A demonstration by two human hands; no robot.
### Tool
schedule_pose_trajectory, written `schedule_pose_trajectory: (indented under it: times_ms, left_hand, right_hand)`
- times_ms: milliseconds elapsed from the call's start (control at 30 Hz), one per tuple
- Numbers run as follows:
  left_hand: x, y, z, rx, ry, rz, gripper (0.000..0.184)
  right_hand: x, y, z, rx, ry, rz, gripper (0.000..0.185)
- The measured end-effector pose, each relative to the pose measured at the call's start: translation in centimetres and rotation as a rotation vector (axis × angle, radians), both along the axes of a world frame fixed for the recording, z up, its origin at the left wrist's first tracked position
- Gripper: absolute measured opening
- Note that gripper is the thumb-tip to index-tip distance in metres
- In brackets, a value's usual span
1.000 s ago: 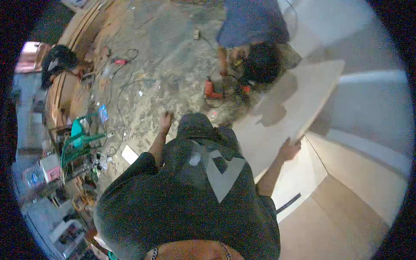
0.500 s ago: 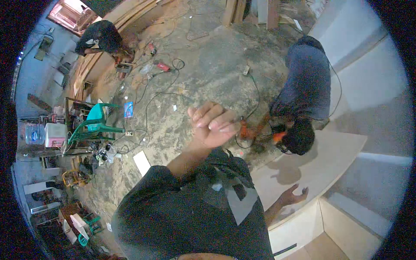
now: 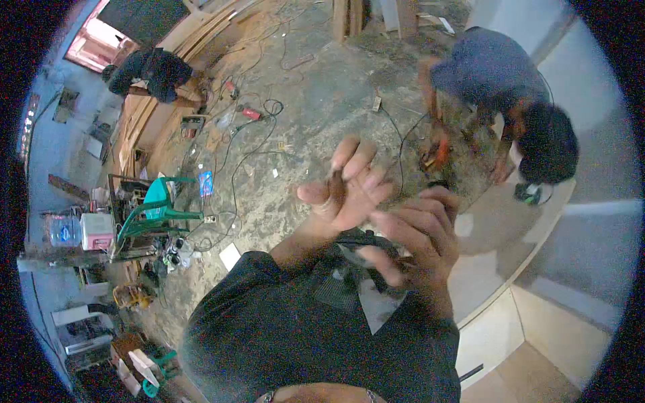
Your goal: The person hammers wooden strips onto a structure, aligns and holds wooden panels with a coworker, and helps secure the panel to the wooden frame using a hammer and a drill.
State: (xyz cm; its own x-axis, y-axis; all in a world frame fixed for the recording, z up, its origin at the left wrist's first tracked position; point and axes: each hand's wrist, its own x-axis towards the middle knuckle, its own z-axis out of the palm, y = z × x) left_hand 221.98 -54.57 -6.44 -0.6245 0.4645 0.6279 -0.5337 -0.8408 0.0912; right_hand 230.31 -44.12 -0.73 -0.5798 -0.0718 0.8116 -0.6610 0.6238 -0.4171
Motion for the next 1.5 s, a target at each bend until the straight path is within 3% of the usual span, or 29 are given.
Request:
schedule_pose_trajectory:
  times_ms: [33,100,133,200,300,533,633,733,967,1500]
  left_hand:
    - [0.6,0.2,0.5,-0.003,0.001,-0.017,0.047]
    - [2.2,0.6,1.6,-0.297,-0.176,0.194,0.084]
    - [2.4,0.5,2.0,-0.297,-0.171,0.183,0.084]
    - [2.8,0.3,2.5,-0.389,-0.123,0.153,0.1]
    - [3.8,0.3,2.0,-0.412,-0.214,0.123,0.104]
    - [4.0,0.4,1.9,-0.403,-0.131,0.061,0.105]
    - [3.9,1.1,0.3,-0.454,-0.228,0.039,0.106]
    - [3.7,0.8,1.1,-0.265,-0.173,0.004,0.106]
    - [3.0,0.4,0.7,-0.284,-0.123,0.109,0.103]
    - [2.1,-1.1,-0.1,-0.43,-0.018,0.221,0.102]
  right_hand:
    - [-0.1,-0.3,1.0,0.057,-0.01,0.034,0.032]
    - [-0.5,-1.2,1.7,0.064,-0.025,0.032,0.032]
    - [-0.6,-1.6,2.0,0.074,-0.037,0.047,0.032]
    - [-0.4,-1.6,2.6,0.092,-0.044,0.057,0.03]
    - [0.2,-2.2,2.8,0.057,-0.081,0.092,0.024]
    - [1.0,-1.6,3.2,0.091,-0.061,0.032,0.021]
    - [1.2,-1.2,3.2,0.124,-0.041,0.019,0.022]
    - [1.3,-0.7,2.7,0.173,-0.035,0.001,0.022]
    - [1.7,-0.1,2.5,0.286,-0.065,-0.012,0.023]
    - [1.4,-0.8,2.2,0.254,-0.038,-0.001,0.019]
